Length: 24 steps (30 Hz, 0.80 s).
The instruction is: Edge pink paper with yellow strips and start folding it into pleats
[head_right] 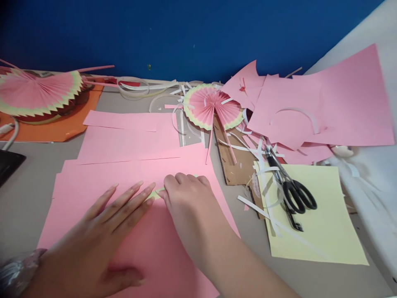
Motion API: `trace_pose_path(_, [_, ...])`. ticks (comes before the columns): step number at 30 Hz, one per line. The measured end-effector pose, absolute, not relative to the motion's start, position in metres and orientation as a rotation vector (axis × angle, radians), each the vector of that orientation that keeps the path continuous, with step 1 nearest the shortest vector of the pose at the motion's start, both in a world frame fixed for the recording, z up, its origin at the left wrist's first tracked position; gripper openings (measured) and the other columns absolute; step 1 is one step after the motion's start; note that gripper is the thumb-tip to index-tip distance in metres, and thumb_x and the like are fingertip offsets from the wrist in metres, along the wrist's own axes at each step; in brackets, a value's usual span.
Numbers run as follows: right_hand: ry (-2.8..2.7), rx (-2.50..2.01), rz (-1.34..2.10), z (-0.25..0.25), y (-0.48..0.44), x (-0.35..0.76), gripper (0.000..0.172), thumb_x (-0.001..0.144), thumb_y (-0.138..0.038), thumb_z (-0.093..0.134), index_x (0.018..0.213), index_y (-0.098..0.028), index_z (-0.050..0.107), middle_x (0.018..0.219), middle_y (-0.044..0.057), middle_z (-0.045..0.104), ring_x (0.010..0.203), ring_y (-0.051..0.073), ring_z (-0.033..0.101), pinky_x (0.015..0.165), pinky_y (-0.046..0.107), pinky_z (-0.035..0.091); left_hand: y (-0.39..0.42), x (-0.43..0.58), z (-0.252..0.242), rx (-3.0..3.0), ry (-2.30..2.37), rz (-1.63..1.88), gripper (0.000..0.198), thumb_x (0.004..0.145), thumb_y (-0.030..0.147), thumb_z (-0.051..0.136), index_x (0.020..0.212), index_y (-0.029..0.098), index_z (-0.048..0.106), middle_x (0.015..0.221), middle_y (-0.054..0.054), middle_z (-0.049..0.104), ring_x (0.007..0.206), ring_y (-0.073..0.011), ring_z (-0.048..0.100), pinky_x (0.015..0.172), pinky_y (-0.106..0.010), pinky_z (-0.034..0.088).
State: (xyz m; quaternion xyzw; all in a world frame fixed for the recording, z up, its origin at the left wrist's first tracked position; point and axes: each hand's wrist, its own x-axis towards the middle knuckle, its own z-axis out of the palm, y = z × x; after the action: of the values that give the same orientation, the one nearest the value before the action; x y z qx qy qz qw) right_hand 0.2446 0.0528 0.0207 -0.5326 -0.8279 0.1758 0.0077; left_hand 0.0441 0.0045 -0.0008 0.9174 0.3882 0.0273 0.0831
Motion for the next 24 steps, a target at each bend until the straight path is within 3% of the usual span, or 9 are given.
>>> trace_pose_path(13, [-2.616, -1.620, 0.542, 0.014, 0.050, 0.248, 0.019, 0.091, -0.017, 0.041, 0.073, -0.020, 0.045, 0.069, -0.001, 0.051, 0.065, 0.017, 0.045, 0.065, 0.030, 0.028, 0.007, 0.046, -0.002, 2.750, 1.142, 0.096, 0.087, 0.077, 0.065, 0.044, 0.141, 0.009, 0.028, 0.152, -0.009, 0.015, 0.138, -0.0274, 0.014, 0.111, -0.044, 0.001])
trace_pose_path(24, [-2.595, -1.704, 0.544, 0.028, 0.054, 0.247, 0.017, 0.084, -0.014, 0.043, 0.068, -0.020, 0.041, 0.068, -0.002, 0.048, 0.063, 0.015, 0.042, 0.063, 0.029, 0.029, 0.008, 0.051, 0.000, 2.753, 1.149, 0.138, 0.085, 0.078, 0.065, 0.044, 0.140, 0.009, 0.030, 0.152, -0.008, 0.020, 0.137, -0.0264, 0.018, 0.111, -0.043, 0.004])
